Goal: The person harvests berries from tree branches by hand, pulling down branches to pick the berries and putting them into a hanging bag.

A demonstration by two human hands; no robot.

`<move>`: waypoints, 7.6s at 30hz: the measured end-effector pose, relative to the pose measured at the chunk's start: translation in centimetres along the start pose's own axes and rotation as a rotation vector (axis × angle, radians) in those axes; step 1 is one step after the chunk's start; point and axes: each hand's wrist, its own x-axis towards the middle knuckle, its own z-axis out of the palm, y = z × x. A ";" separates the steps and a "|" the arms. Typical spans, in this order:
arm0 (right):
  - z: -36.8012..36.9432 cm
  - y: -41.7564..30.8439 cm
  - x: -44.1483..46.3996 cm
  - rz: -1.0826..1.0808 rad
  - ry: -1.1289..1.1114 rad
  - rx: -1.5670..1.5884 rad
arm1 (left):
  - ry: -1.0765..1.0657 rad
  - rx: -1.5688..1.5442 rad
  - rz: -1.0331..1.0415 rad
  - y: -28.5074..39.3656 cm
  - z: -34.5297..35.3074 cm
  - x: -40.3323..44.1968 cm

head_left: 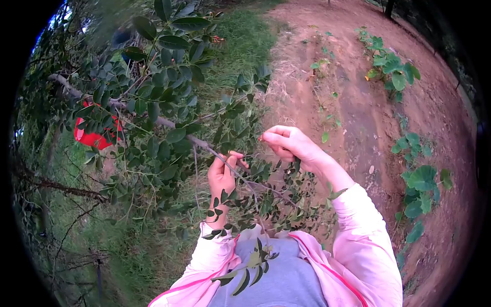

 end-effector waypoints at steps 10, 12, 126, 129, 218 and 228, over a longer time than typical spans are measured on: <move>1.8 0.6 1.2 -0.033 0.146 -0.133 | -0.026 -0.013 0.068 -1.2 -0.5 0.1; -0.4 1.2 1.4 -0.046 0.215 -0.038 | 0.006 -0.043 0.070 -1.3 -0.4 0.0; -2.2 -12.5 21.8 -0.336 -0.159 -0.020 | 0.167 0.632 0.073 -9.4 -5.1 2.7; -2.0 -12.3 22.5 -0.320 -0.221 -0.213 | 0.211 0.602 0.072 -8.8 -4.6 2.8; -9.6 -11.8 23.1 -0.371 -0.294 0.751 | 0.239 0.059 -0.014 -7.7 -3.1 2.8; -2.9 -12.3 27.1 -0.244 -0.376 0.352 | 0.213 0.108 -0.017 -6.7 -2.6 2.4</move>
